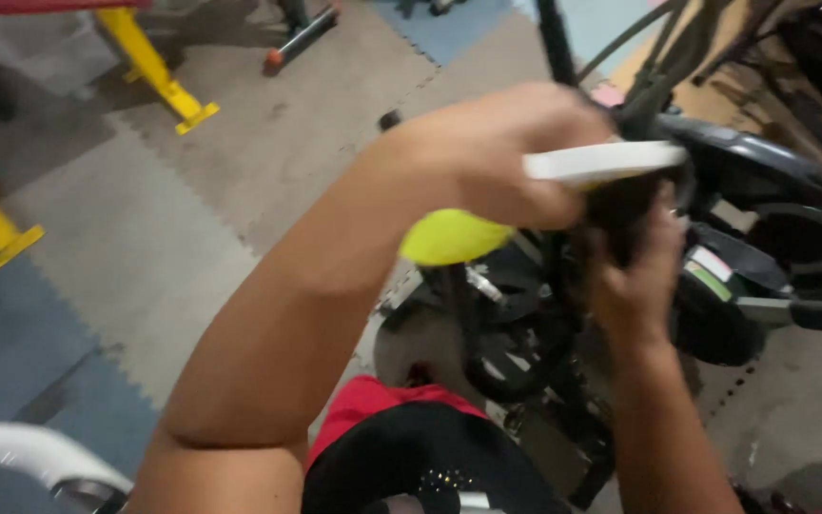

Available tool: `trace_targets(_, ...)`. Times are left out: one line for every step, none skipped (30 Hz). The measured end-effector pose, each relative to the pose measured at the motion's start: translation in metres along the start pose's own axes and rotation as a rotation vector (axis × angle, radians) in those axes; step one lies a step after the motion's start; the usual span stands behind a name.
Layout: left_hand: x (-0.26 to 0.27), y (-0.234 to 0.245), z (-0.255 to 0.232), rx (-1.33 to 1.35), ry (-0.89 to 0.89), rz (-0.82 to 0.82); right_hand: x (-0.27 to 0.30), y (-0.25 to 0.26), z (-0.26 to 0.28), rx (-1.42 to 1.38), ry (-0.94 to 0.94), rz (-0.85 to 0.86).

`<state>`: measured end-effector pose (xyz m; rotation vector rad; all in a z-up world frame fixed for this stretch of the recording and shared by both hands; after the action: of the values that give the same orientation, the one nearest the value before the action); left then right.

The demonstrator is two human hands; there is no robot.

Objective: Cleaning and wiping down various gym equipment including elliptical machines and stationary bikes.

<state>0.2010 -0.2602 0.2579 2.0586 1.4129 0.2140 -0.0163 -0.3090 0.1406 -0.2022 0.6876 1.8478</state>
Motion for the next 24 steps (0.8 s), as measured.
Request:
trace_targets(-0.026, -0.007, 0.006, 0.000, -0.014, 0.006, -0.005, -0.005, -0.011, 0.009, 0.003, -0.012)
trace_targets(-0.051, -0.014, 0.010, -0.026, -0.083, -0.029, -0.007, -0.017, -0.023, 0.149, 0.012, 0.074)
trace_targets(-0.075, -0.020, 0.014, -0.051, -0.152, -0.065, -0.009, -0.028, -0.035, 0.288, 0.019, 0.161)
trace_targets(-0.093, -0.029, 0.029, -0.045, -0.161, -0.051, -0.011, -0.028, -0.047, 0.295, 0.009, 0.149)
trace_targets(-0.111, -0.034, 0.041, -0.065, -0.226, -0.127, -0.013, -0.028, -0.059, 0.366, -0.004, 0.134)
trace_targets(-0.128, -0.039, 0.055, -0.088, -0.293, -0.210, -0.017, -0.028, -0.073, 0.436, -0.009, 0.122)
trace_targets(-0.140, -0.044, 0.067, -0.084, -0.303, -0.203, -0.026, -0.027, -0.085, 0.443, -0.013, 0.113)
trace_targets(-0.153, -0.050, 0.079, -0.129, -0.274, -0.199, -0.033, -0.022, -0.097, 0.511, -0.043, 0.085)
trace_targets(-0.166, -0.056, 0.090, -0.174, -0.246, -0.195, -0.040, -0.017, -0.109, 0.579, -0.073, 0.057)
trace_targets(-0.178, -0.055, 0.096, -0.164, -0.264, -0.181, -0.045, -0.008, -0.128, 0.592, -0.085, 0.040)
trace_targets(-0.190, -0.054, 0.100, -0.161, -0.320, -0.151, -0.051, 0.000, -0.148, 0.645, -0.128, 0.014)
trace_targets(-0.201, -0.055, 0.105, -0.156, -0.375, -0.119, -0.055, 0.009, -0.169, 0.695, -0.173, -0.010)
trace_targets(-0.211, -0.053, 0.105, -0.146, -0.391, -0.103, -0.053, 0.019, -0.191, 0.706, -0.188, -0.027)
trace_targets(-0.221, -0.056, 0.107, -0.206, -0.329, -0.045, -0.046, 0.032, -0.215, 0.753, -0.274, -0.083)
trace_targets(-0.232, -0.059, 0.109, -0.268, -0.269, 0.013, -0.038, 0.046, -0.238, 0.798, -0.360, -0.140)
trace_targets(-0.240, -0.058, 0.111, -0.255, -0.297, 0.040, -0.037, 0.050, -0.237, 0.813, -0.386, -0.169)
trace_targets(-0.249, -0.060, 0.115, -0.290, -0.281, 0.143, -0.035, 0.056, -0.238, 0.790, -0.484, -0.212)
trace_targets(-0.260, -0.064, 0.119, -0.332, -0.273, 0.246, -0.032, 0.064, -0.241, 0.763, -0.577, -0.264)
trace_targets(-0.268, -0.071, 0.124, -0.326, -0.310, 0.271, -0.032, 0.062, -0.234, 0.776, -0.598, -0.303)
trace_targets(-0.272, -0.075, 0.124, -0.310, -0.438, 0.316, -0.033, 0.053, -0.219, 0.674, -0.519, -0.273)
trace_targets(-0.272, -0.078, 0.125, -0.290, -0.567, 0.360, -0.035, 0.042, -0.203, 0.575, -0.437, -0.245)
trace_targets(-0.268, -0.078, 0.125, -0.281, -0.596, 0.374, -0.041, 0.033, -0.180, 0.591, -0.449, -0.272)
trace_targets(-0.267, -0.076, 0.131, -0.195, -0.458, 0.360, -0.048, 0.019, -0.157, 0.508, -0.409, -0.237)
trace_targets(-0.267, -0.070, 0.138, -0.112, -0.312, 0.349, -0.060, 0.004, -0.133, 0.421, -0.369, -0.200)
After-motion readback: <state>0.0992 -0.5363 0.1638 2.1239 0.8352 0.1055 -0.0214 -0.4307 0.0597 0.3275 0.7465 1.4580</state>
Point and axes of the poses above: each hand's wrist, its own x-axis away from the middle knuckle, its own y-axis out of the back of the hand, z = x × y, the point moved 4 cm from there along -x, towards the middle knuckle, and after that the axes turned 1 degree about -x, right-handed, at the moved point
